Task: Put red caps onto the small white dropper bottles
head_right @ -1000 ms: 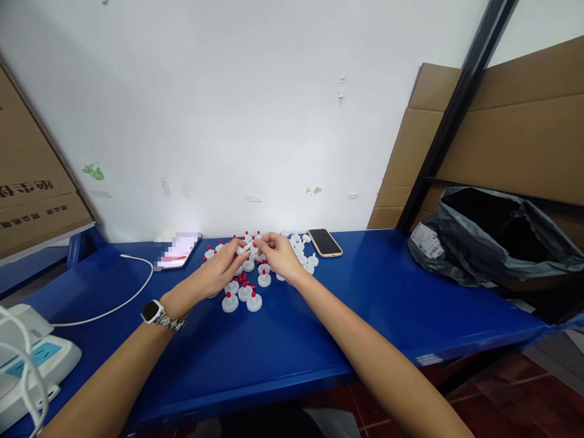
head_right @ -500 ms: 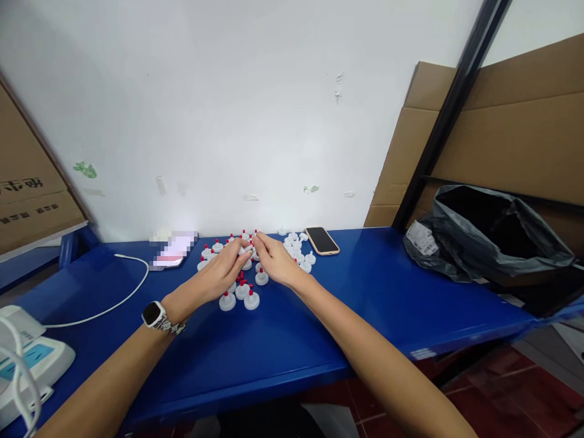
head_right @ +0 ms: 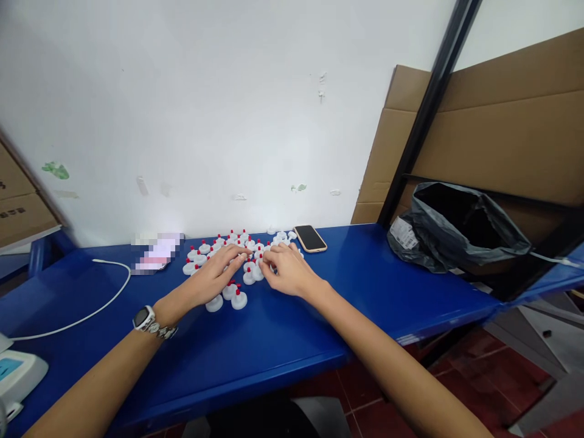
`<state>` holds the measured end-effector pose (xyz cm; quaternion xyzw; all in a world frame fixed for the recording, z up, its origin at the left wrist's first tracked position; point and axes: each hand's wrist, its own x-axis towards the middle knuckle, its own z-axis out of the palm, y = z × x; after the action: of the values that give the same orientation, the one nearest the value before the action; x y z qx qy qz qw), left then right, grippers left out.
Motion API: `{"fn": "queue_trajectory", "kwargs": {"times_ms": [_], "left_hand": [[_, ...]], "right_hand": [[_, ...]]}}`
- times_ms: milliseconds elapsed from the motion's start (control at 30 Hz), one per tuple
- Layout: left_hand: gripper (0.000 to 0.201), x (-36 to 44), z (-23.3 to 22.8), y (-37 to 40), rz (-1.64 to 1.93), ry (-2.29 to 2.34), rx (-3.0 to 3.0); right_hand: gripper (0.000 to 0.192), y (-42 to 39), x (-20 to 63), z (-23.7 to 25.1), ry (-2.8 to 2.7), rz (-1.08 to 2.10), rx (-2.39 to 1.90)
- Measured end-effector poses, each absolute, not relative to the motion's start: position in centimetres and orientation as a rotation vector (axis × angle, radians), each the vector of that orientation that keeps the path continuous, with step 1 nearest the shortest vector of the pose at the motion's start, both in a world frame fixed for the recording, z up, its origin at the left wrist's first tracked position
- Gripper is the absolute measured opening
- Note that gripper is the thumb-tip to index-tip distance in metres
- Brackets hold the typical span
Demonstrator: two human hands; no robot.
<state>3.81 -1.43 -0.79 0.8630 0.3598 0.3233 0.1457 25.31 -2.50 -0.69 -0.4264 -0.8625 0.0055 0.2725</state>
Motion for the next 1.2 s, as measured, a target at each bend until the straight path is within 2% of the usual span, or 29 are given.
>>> {"fn": "queue_trajectory", "kwargs": {"times_ms": [133,233,333,667,833,967,1033,1133,1200], "left_hand": [[0.040,3.6,-0.9,-1.1,0.892,1.069,2.528],[0.040,3.6,-1.0,-1.0,0.880,1.067,2.551],[0.039,3.8,-1.1,-0.9,0.873,1.074,2.564],[0.034,6.2,-0.3,0.1,0.851,1.035,2.665],[0.036,7.7,0.9,0.4,0.828,1.066,2.696],[0.035,8.0,1.4,0.1,0.880,1.070,2.648],[0.041,7.7,1.5,-0.1,0.915,1.054,2.622],[0.043,6.3,1.2,-0.2,0.908,1.042,2.563],[0.040,4.9,0.8,-0.1,0.912,1.081,2.511]], "right_hand": [[0.024,-3.1,25.9,-1.0,-2.483,-0.058,-1.159],[0.022,-2.9,26.7,-0.8,-2.381,0.003,-1.201],[0.012,-2.8,28.5,-0.7,-2.216,0.065,-1.298],[0.022,-1.6,31.8,-3.2,-2.005,0.224,-1.473],[0.010,-0.2,31.3,-3.2,-1.950,0.382,-1.340],[0.015,-0.8,29.8,-1.8,-1.726,0.535,-1.158],[0.017,-1.0,28.6,-1.0,-1.645,0.675,-1.028],[0.022,-0.7,26.4,-0.1,-1.625,0.853,-0.892],[0.022,0.1,25.1,0.1,-1.655,0.861,-0.896]]}}
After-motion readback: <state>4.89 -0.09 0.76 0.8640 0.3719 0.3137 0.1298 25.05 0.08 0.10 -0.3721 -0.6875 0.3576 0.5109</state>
